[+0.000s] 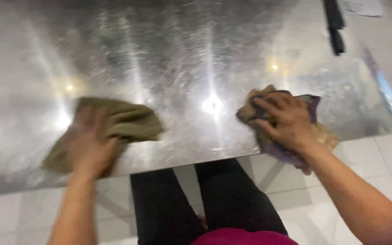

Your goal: The person wipes a large stainless steel table using two cloths, one in each hand. They move the cloths across the surface in overlapping strokes, covering the entire tabletop area repeatedly.

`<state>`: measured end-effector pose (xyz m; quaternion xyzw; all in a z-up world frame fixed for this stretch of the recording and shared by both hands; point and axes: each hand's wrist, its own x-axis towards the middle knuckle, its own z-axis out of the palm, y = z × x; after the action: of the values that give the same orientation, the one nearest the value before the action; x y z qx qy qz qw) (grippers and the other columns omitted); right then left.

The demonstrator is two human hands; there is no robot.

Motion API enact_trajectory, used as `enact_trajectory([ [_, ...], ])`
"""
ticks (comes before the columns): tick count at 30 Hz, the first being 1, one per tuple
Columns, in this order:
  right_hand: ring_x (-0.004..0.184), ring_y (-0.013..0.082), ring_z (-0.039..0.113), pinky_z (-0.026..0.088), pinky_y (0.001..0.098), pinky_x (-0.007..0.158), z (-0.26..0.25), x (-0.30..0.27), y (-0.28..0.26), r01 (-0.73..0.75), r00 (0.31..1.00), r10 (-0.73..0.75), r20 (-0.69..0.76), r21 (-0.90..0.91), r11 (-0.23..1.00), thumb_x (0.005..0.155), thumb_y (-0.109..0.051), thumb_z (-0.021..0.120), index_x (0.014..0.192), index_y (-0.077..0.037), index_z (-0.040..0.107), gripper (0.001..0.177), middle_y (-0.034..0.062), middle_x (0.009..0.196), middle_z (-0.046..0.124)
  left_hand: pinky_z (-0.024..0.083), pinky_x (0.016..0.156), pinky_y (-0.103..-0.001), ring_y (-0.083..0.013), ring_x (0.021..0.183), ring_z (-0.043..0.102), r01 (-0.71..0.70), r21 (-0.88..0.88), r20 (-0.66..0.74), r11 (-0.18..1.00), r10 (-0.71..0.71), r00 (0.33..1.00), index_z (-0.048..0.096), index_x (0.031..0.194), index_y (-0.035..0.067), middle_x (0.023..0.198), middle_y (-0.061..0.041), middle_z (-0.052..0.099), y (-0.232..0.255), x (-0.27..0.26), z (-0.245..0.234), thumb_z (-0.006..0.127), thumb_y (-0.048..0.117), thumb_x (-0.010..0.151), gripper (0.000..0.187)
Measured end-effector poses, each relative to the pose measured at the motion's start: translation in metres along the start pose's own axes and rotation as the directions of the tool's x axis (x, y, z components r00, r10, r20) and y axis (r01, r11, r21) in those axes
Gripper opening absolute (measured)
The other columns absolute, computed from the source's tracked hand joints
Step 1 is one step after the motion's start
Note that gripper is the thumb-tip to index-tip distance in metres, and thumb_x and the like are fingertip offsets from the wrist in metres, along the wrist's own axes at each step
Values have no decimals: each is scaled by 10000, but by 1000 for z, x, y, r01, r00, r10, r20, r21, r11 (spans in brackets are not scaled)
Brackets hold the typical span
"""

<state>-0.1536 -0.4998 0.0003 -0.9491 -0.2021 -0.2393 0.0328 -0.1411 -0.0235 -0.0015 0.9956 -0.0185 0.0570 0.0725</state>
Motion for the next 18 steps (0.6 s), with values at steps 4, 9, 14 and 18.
enact_trajectory([
  [4,999,376,646,496,483,796,-9,-50,99,-179,982,173,-70,-98,979,861,-380,679,1263,-221,655,434,152,1019,658,198,1050,-675,-454,1413,252,119,24,-141,993,-115,983,402,1508,228,1570,-188,311,-65,-5,25,619,364,736,814],
  [9,1098,413,595,392,573,823,21,-72,138,-466,874,475,-104,-459,757,1025,-518,564,1314,-262,690,405,158,1134,696,141,978,-766,-547,1376,217,190,2,-240,982,-184,953,456,1505,137,1549,-282,316,-57,1,44,628,406,792,782],
  [14,1088,350,565,398,537,817,14,18,1,-280,960,270,-73,-306,910,879,-487,643,1197,-276,703,387,96,1186,653,251,930,-753,-553,1324,262,73,-3,-67,997,-73,995,427,1468,221,1524,-207,286,78,8,13,694,458,725,824],
  [18,1118,318,519,363,529,837,26,51,-65,-67,997,65,-33,-45,997,843,-452,608,1224,-260,646,428,57,1291,566,126,1038,-660,-470,1389,223,-175,-7,-15,984,175,984,404,1454,229,1527,-178,296,156,-4,10,670,563,698,868],
])
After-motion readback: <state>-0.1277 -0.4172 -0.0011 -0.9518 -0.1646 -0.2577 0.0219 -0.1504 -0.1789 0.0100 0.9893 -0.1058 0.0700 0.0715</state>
